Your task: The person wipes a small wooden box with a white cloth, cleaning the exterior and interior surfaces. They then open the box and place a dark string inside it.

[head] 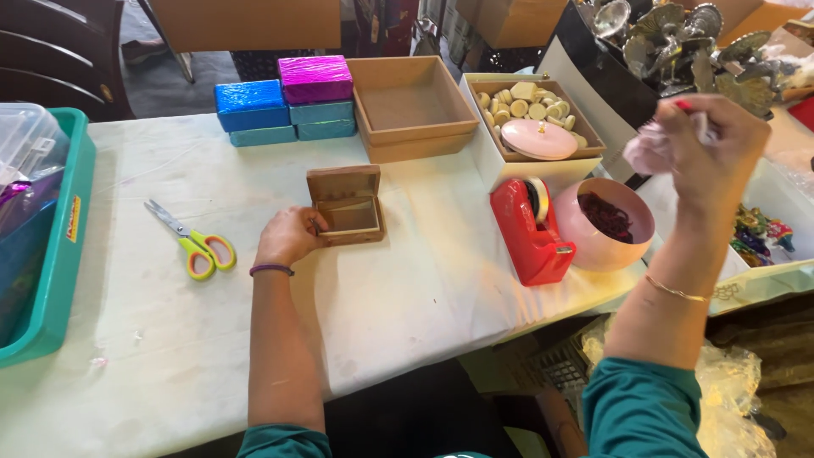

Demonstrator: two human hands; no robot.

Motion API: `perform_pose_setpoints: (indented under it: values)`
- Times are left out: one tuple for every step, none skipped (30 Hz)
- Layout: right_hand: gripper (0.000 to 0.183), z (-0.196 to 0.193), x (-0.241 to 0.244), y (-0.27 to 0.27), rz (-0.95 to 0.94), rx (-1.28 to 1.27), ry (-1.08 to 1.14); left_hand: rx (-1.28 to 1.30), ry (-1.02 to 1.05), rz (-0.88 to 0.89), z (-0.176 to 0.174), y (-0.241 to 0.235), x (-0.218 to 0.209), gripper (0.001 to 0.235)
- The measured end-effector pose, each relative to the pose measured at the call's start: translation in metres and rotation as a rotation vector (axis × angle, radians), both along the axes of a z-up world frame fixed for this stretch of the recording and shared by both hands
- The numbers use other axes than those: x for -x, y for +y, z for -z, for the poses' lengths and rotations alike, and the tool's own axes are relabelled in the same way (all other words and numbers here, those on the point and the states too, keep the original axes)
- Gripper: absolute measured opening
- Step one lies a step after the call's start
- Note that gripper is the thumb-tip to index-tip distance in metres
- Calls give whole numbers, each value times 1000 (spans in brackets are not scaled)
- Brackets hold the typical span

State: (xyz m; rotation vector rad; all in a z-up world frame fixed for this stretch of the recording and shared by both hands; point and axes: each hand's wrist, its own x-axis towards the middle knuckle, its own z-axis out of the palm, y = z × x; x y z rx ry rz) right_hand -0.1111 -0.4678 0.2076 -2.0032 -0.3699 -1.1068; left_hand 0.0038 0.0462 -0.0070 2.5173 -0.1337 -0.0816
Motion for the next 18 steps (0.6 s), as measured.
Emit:
perform_pose_setpoints:
  values:
    - [13,-4,-1,13,2,-1,3,-1,3,2,5,-1,-4,24]
    - [11,-9,-3,26,-56,-29,-7,12,-16,-4,11,-2,-8,24]
    - [9,-14,-5,40,-117,-57,-17,26,-36,-13,16,-2,-12,23]
    - [9,-16,-7,51,-119,-58,-16,25,-34,-14,14,-3,-11,23]
    - [10,-18,-8,62,-163,-94,1,27,-42,-25,12,-4,-11,23]
    - [13,-21,-10,73,-208,-131,17,30,-50,-35,10,-4,-11,23]
    - [13,-19,-12,80,-210,-131,17,30,-50,-37,10,-7,-11,23]
    - [9,-17,-15,87,-232,-79,32,22,-58,-54,10,-9,-10,21]
    - [7,-15,-18,95,-256,-28,48,14,-67,-73,10,-10,-10,20]
    - [7,-14,-18,110,-260,-28,48,13,-67,-77,8,-12,-9,20]
    - [7,-12,-18,125,-286,-52,120,7,-85,-100,8,-14,-8,18]
    - [11,-10,-18,141,-314,-76,191,1,-103,-123,8,-15,-7,17]
    - [11,0,-27,145,-320,-78,195,-1,-100,-130,7,-16,-8,17]
    - [11,11,-36,149,-371,-59,217,13,-122,-141,7,-17,-10,18]
    - [11,26,-43,155,-422,-47,247,20,-136,-152,9,-16,-9,19]
    - [11,43,-56,158,-429,-55,259,13,-122,-158,11,-13,-10,19]
    - [12,60,-68,161,-408,29,297,51,-157,-148,14,-12,-10,21]
    - [12,78,-80,164,-388,114,335,90,-192,-139,18,-11,-12,23]
